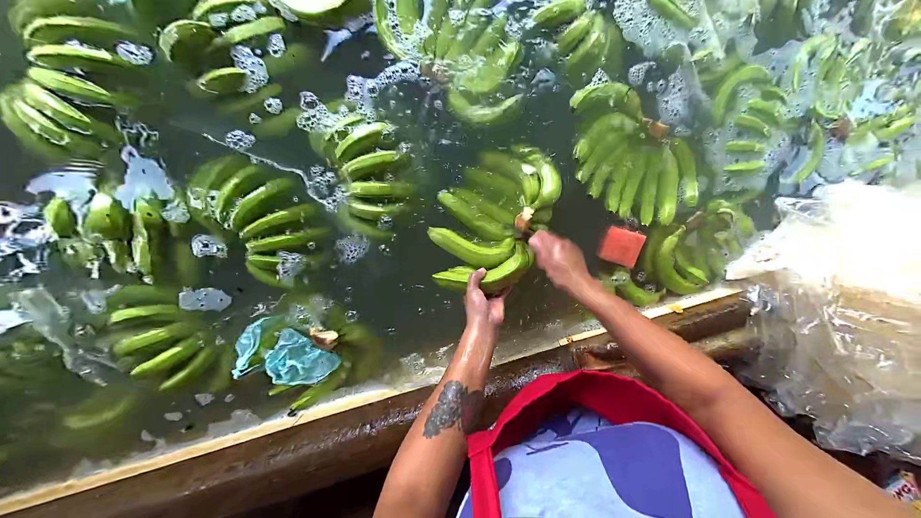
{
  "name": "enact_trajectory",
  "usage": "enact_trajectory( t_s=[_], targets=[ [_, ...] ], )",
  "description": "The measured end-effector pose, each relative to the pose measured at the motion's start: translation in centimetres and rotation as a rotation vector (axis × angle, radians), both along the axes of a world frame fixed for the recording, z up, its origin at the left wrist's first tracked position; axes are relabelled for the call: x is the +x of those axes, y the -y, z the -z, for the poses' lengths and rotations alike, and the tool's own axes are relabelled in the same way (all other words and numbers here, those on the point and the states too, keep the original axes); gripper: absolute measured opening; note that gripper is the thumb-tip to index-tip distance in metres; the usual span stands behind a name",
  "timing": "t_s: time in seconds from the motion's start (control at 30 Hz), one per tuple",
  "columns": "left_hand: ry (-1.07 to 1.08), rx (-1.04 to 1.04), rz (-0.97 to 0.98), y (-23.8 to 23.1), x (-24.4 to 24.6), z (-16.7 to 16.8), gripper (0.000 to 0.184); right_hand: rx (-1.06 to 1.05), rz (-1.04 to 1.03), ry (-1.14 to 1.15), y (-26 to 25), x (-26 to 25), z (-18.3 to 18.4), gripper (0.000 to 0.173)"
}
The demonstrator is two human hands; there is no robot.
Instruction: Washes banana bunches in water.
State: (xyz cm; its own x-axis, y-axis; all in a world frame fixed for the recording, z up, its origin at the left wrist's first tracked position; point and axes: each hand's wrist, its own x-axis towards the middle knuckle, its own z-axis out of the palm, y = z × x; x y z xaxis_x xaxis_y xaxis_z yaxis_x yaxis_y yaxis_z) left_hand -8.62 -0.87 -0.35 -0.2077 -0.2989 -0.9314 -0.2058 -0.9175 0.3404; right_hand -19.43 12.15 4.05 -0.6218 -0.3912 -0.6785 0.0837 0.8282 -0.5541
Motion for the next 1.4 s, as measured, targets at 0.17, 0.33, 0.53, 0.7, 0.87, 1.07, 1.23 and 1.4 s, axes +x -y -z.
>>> enact_trajectory(
  t_s=[0.17,0.33,0.53,0.7,0.87,1.07,1.23,1.4],
  targets=[
    [0.035,0.034,-0.034,0.1,-1.7,-2.8,0.044,0.196,-0.125,-0.403,-1.9,-4.3,4.4,0.046],
    [0.074,-0.045,-0.073,-2.4,-2.4,-3.4,0.05,0.151,0.075,-0.167,-1.6,-1.0,5.9,0.049],
    [0.034,-0.076,-0.048,-4.4,-1.8,-3.2,0.044,-0.068,0.183,0.125,-4.8,-0.8,4.2,0.042],
    [-0.012,-0.019,-0.03,-3.2,-1.4,-3.7,0.04,-0.116,0.148,-0.081,-6.2,-1.3,0.5,0.041],
    [0.002,-0.008,-0.053,-4.1,-2.4,-4.3,0.043,0.096,0.071,-0.345,-5.7,-3.2,4.2,0.041],
    [0.009,-0.011,-0.053,-4.6,-1.8,-3.5,0.045,-0.32,0.203,-0.087,-4.1,-3.0,2.5,0.045],
    [0.025,-0.028,-0.048,-4.1,-1.8,-3.6,0.043,-0.07,0.041,-0.005,-3.7,-3.9,3.8,0.052],
    [0.014,-0.019,-0.056,-3.9,-1.6,-3.1,0.043,-0.492,0.096,0.209,-2.6,-2.8,3.0,0.038]
  ],
)
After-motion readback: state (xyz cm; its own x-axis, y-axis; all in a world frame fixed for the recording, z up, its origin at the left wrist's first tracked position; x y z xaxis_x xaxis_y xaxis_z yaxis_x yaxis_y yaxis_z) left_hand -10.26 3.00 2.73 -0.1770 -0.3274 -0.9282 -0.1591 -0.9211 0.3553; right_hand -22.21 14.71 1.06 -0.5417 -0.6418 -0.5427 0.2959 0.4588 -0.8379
